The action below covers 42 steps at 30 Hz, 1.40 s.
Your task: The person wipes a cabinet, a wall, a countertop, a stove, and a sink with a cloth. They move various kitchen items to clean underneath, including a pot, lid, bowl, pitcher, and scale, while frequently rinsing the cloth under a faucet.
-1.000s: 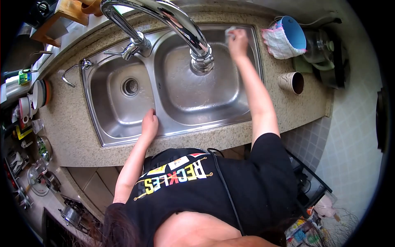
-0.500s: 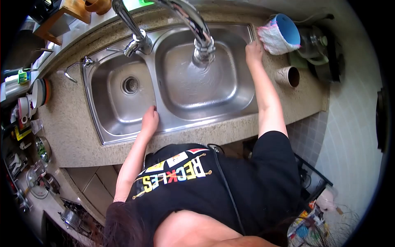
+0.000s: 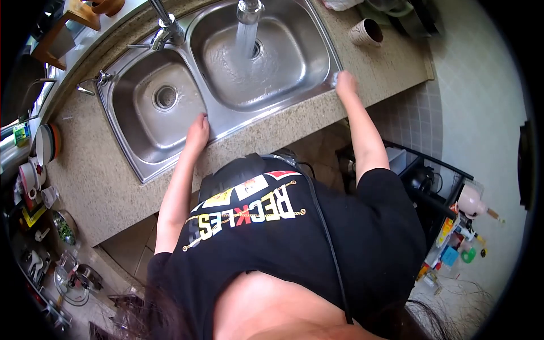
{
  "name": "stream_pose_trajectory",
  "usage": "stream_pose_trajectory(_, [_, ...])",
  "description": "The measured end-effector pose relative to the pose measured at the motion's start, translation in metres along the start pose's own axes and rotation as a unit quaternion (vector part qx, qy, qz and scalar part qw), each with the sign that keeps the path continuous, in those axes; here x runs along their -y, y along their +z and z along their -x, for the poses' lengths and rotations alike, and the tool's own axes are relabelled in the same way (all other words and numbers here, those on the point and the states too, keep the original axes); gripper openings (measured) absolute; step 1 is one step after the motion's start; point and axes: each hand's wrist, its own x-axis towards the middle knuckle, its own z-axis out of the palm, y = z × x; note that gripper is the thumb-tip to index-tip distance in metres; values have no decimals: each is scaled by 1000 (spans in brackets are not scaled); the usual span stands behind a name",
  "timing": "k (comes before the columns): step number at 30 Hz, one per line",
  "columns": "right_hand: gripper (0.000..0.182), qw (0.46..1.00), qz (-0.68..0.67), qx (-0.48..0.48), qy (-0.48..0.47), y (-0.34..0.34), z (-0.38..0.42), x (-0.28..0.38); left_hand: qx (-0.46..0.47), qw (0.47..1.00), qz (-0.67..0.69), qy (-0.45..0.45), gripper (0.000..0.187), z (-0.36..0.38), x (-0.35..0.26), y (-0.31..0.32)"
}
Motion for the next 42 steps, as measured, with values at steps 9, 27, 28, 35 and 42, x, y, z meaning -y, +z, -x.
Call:
stream_pose_trajectory(9, [19, 946, -179, 204, -176, -9, 61, 162, 19, 999, -33, 31, 31, 11, -5, -11])
stream_pose_trajectory(27, [37, 41, -911, 407, 43, -45, -68, 264, -84, 983, 69, 150, 27, -42, -108, -71])
stream_pose_trajectory(28, [36, -25, -898, 439, 9, -37, -70, 261, -85, 976, 93, 179, 28, -55, -121, -74])
stream_pose_trajectory(35, [33, 151, -919, 364, 26, -76, -71, 269, -193, 923, 112, 313, 49, -103, -224, -72])
stream_pose_trajectory(42, [26, 260, -908, 328, 12, -99, -64, 274, -74, 914, 311, 249, 48, -120, -265, -63])
